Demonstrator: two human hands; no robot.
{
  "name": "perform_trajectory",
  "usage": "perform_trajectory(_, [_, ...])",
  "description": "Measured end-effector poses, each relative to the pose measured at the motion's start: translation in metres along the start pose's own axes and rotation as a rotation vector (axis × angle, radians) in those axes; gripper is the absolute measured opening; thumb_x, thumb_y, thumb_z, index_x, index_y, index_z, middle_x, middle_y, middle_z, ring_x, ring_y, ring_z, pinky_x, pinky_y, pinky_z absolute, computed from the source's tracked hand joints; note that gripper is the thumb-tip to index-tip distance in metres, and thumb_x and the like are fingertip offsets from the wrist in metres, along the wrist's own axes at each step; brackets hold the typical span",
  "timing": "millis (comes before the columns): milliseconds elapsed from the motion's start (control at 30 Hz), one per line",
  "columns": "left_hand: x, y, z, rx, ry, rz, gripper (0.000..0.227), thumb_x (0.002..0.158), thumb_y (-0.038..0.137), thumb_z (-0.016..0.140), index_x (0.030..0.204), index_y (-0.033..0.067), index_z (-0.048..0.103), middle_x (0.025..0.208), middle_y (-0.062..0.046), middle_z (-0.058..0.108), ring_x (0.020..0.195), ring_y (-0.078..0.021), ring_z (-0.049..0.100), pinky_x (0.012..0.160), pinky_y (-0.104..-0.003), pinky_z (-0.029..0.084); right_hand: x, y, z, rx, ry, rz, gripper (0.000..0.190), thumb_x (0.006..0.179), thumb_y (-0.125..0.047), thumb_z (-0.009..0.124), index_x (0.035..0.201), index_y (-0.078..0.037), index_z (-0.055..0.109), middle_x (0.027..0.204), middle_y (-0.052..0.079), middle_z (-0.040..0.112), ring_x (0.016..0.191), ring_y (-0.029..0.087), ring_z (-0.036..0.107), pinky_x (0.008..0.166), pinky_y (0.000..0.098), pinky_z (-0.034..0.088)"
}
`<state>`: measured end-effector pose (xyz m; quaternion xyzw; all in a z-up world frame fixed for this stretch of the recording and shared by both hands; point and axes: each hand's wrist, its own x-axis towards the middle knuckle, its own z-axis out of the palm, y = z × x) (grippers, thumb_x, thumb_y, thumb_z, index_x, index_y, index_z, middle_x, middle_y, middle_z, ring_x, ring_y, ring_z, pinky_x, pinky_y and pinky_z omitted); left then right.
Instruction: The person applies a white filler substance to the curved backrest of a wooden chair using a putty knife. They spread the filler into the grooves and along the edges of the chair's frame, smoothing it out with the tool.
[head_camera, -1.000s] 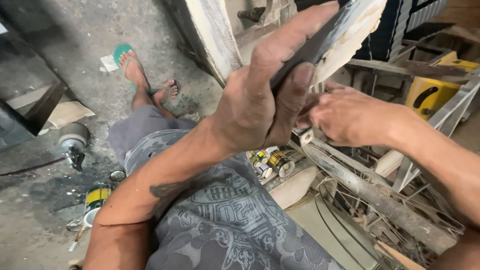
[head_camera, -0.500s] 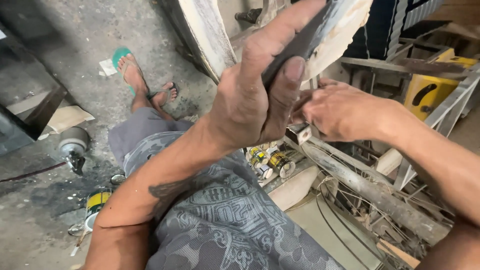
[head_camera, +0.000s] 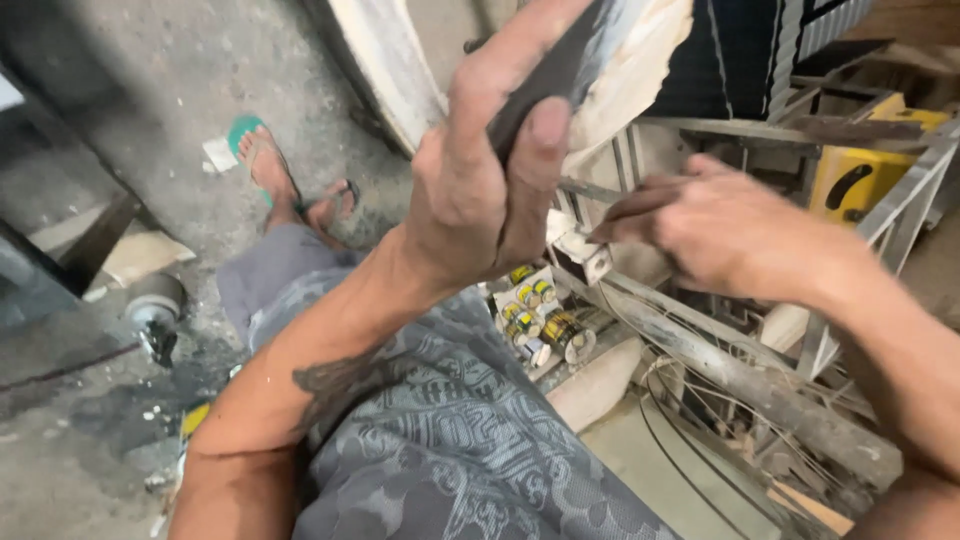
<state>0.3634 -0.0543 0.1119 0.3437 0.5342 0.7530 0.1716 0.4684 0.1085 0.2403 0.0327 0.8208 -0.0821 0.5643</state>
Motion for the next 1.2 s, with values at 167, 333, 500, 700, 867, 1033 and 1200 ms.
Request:
perform_trajectory(167, [-0.002,-0.005,0.003,-0.016,0.032,0.015,0.038,0.123,0.018,0.044,0.154,0.0011,0.031,0.157,-0.018,0.054,0.080,-0.0174,0.077,0.068,-0.032,0.060,0.031,-0.029,-0.024,-0.029,-0.418,0.290,0.022,0.093,-0.001,0.061,0.098,-0.016,0.075,0.099,-0.006,0.077,0.090,0.014,0.071,0.137,0.0463,0.011])
perform_trajectory(333, [-0.001,0.001,0.001,0.008,0.053,-0.011,0.037,0.122,0.021,0.043,0.153,0.0027,0.034,0.149,-0.016,0.059,0.090,-0.0208,0.071,0.077,-0.032,0.057,0.038,-0.034,-0.029,-0.037,-0.457,0.229,0.029,0.095,0.000,0.058,0.108,-0.020,0.074,0.107,-0.010,0.075,0.106,0.012,0.069,0.137,0.0484,0.014])
perform_trajectory(500, [0.004,0.007,-0.001,0.043,0.083,-0.004,0.036,0.120,0.020,0.044,0.148,-0.0008,0.038,0.143,-0.019,0.061,0.119,-0.0313,0.078,0.104,-0.036,0.066,0.015,-0.040,-0.035,-0.040,-0.479,0.236,0.045,0.092,0.013,0.047,0.110,-0.021,0.070,0.091,-0.006,0.073,0.078,0.016,0.072,0.137,0.0446,0.018])
perform_trajectory(700, [0.007,0.023,-0.004,0.108,0.080,-0.121,0.037,0.118,0.028,0.044,0.148,0.0066,0.042,0.137,-0.014,0.065,0.114,-0.0255,0.073,0.103,-0.034,0.059,-0.053,-0.005,0.008,0.089,-0.283,0.283,0.066,0.090,0.003,0.055,0.130,-0.048,0.064,0.143,-0.025,0.058,0.149,0.004,0.035,0.137,0.0592,0.007])
perform_trajectory(867, [0.015,0.039,-0.002,0.164,0.109,-0.259,0.047,0.114,0.042,0.041,0.150,0.0126,0.041,0.132,-0.008,0.066,0.098,-0.0188,0.065,0.093,-0.028,0.053,-0.115,0.006,0.093,0.485,0.841,-0.121,0.051,0.087,0.013,0.046,0.132,-0.003,0.064,0.126,0.018,0.071,0.108,0.030,0.070,0.104,0.0416,0.055])
perform_trajectory(1033, [0.016,0.029,0.005,0.173,0.102,-0.061,0.045,0.115,0.036,0.043,0.147,0.0040,0.044,0.149,-0.014,0.055,0.142,-0.0253,0.055,0.126,-0.036,0.045,-0.049,-0.069,0.260,1.290,1.293,0.448,0.034,0.096,-0.019,0.064,0.125,-0.001,0.068,0.112,0.010,0.068,0.101,0.020,0.062,0.090,0.0316,0.050])
perform_trajectory(1200, [0.023,0.042,0.009,0.122,-0.030,-0.069,0.045,0.112,0.040,0.045,0.143,0.0062,0.046,0.139,-0.015,0.059,0.131,-0.0238,0.058,0.118,-0.036,0.047,0.092,-0.165,0.321,1.101,1.709,0.774,0.036,0.100,0.002,0.066,0.135,0.005,0.062,0.145,0.033,0.052,0.125,0.031,0.056,0.112,0.0340,0.041])
